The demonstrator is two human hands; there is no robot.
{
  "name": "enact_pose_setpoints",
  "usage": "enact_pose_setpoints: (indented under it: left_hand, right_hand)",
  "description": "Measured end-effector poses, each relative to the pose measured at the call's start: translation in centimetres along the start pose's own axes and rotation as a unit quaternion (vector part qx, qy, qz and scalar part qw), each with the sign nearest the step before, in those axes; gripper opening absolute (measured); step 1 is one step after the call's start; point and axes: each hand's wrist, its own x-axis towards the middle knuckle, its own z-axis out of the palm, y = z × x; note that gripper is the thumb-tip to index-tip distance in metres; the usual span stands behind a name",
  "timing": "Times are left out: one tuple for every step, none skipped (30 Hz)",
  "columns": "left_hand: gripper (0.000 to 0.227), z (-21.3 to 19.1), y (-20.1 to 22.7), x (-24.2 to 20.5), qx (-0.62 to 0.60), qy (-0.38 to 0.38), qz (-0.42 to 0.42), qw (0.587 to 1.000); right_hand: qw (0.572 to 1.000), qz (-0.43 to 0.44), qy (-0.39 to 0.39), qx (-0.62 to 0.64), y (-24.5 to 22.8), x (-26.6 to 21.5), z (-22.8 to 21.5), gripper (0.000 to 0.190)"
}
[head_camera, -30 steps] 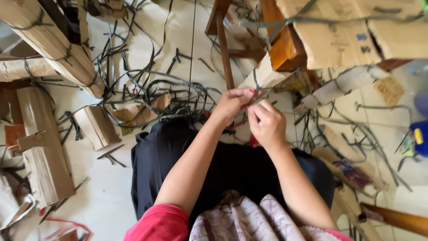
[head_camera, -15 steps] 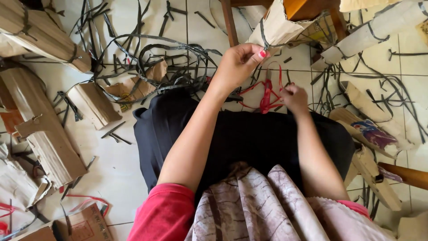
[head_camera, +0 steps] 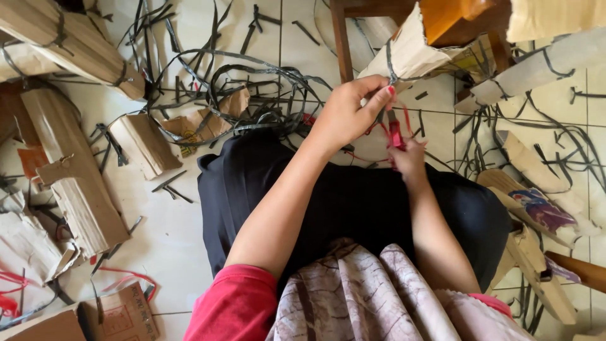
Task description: The person sits on the floor and uses red-handled scissors to cut black plastic straps from a stack of paper. They repeatedly pick up straps, cut them into shorter pieces, and place the cut pieces on the floor.
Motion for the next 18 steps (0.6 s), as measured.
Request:
enact_pose_setpoints:
  left_hand:
    - [0.018,0.0,-0.3,-0.1,-0.001,0.003,-0.002,1.000]
    - [0.018,0.0,-0.5,0.0,0.010,0.006,0.006,1.000]
    - [0.019,0.1,-0.7,0.0,0.022,0.009,0.014,1.000]
    - [0.019,0.0,-0.5,0.0,0.020,0.008,0.014,1.000]
    - [0.018,-0.1,-0.2,0.0,0.020,0.007,0.017,1.000]
    - [0.017,-0.1,0.0,0.1,0.020,0.005,0.021,1.000]
    - [0.017,0.1,0.0,0.2,0.018,0.003,0.023,1.000]
    - [0.017,0.2,-0.1,0.2,0.019,0.008,0.023,1.000]
    - [0.017,0.2,-0.1,0.2,0.021,0.012,0.023,0.999]
    - [0.017,0.2,0.1,0.0,0.021,0.014,0.024,0.999]
    - [0.017,0.1,0.3,-0.2,0.021,0.012,0.017,1.000]
    - [0.016,0.1,0.4,-0.4,0.020,0.010,0.010,1.000]
    - [0.016,-0.1,0.5,-0.5,0.021,0.012,0.010,1.000]
    - [0.016,-0.1,0.6,-0.5,0.022,0.011,0.013,1.000]
    - [0.016,-0.1,0.7,-0.5,0.023,0.009,0.016,1.000]
    - [0.016,0.0,0.5,-0.6,0.022,0.007,0.018,1.000]
    - [0.016,0.1,0.3,-0.6,0.021,0.008,0.016,1.000]
    - [0.016,0.0,0.2,-0.6,0.021,0.012,0.014,1.000]
  right_hand:
    - [1.000,-0.001,-0.003,-0.003,-0.7,-1.1,-1.6,0.035]
    - [0.993,-0.020,-0.004,-0.113,-1.6,-2.0,-3.4,0.035]
    - [0.974,-0.039,-0.004,-0.221,-2.5,-2.9,-5.2,0.036]
    - [0.974,-0.038,-0.002,-0.222,-2.8,-3.3,-6.3,0.036]
    - [0.969,-0.004,0.016,-0.245,-3.1,-3.6,-7.5,0.034]
    - [0.962,0.030,0.037,-0.268,-3.4,-3.9,-8.8,0.034]
    - [0.962,0.031,0.040,-0.268,-4.2,-5.1,-9.8,0.034]
    - [0.968,0.030,0.050,-0.246,-5.1,-6.2,-10.6,0.032]
    - [0.972,0.029,0.060,-0.224,-6.0,-7.4,-11.3,0.031]
    - [0.973,0.027,0.059,-0.224,-6.9,-7.8,-12.1,0.031]
    - [0.991,0.005,0.034,-0.133,-7.7,-8.2,-12.8,0.025]
    - [0.999,-0.017,0.007,-0.040,-8.6,-8.6,-13.5,0.025]
    - [0.999,-0.019,0.006,-0.040,-9.4,-9.1,-14.1,0.025]
    - [0.987,0.015,-0.038,-0.153,-10.2,-9.8,-14.9,0.026]
    - [0.961,0.049,-0.080,-0.262,-10.9,-10.5,-15.7,0.027]
    - [0.961,0.050,-0.077,-0.261,-9.2,-9.7,-16.2,0.027]
    - [0.947,0.065,-0.036,-0.312,-7.5,-9.0,-16.8,0.030]
    - [0.929,0.077,0.005,-0.362,-6.0,-7.9,-17.2,0.033]
